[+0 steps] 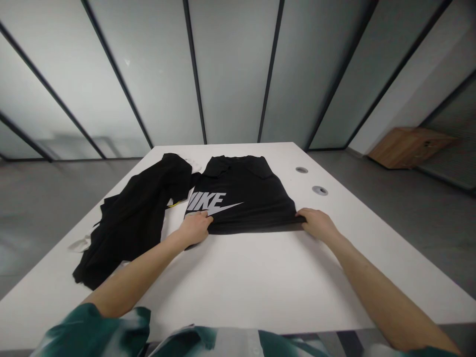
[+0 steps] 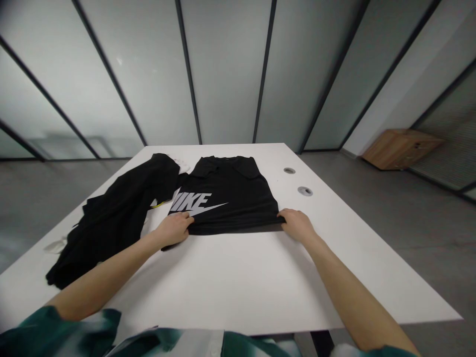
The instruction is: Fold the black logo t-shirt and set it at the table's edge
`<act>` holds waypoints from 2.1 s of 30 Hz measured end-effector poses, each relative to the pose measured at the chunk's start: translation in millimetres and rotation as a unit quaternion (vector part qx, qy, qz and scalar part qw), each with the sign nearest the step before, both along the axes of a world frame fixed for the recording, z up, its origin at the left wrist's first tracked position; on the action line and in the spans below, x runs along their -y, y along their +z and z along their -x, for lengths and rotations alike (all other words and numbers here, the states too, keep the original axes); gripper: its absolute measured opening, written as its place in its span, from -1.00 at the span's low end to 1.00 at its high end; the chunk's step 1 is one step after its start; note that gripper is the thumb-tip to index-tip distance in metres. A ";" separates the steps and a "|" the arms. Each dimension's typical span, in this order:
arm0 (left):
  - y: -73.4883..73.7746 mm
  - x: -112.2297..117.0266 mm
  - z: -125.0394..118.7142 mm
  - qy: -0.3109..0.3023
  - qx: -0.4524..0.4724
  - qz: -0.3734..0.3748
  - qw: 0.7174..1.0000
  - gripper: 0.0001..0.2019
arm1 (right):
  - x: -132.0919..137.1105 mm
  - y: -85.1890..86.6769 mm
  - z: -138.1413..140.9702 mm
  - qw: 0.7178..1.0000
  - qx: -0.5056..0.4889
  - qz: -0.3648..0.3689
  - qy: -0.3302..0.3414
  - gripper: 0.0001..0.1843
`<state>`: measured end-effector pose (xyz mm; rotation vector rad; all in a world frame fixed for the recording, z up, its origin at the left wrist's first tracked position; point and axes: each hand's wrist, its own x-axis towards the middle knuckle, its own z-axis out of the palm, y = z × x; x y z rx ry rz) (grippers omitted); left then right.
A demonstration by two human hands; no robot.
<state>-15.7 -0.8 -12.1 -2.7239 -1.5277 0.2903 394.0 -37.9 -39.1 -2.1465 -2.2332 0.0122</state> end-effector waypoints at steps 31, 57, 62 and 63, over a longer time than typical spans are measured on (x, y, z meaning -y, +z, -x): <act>-2.9 -64.5 84.9 0.121 0.384 0.230 0.886 -0.42 | -77.2 -17.3 5.6 0.943 -0.310 -0.047 -0.109 -0.86; -30.3 -149.9 -9.2 0.206 0.397 0.007 0.894 -0.84 | -107.9 -23.5 16.2 0.975 -0.187 -0.071 -0.095 -0.69; -37.2 -118.6 4.2 0.178 0.260 -0.041 0.948 -0.75 | -81.6 -30.3 16.9 0.986 -0.119 -0.078 -0.082 -0.62; -36.6 -113.2 7.7 0.181 0.249 -0.045 0.950 -0.73 | -76.5 -29.9 16.8 0.986 -0.119 -0.081 -0.079 -0.62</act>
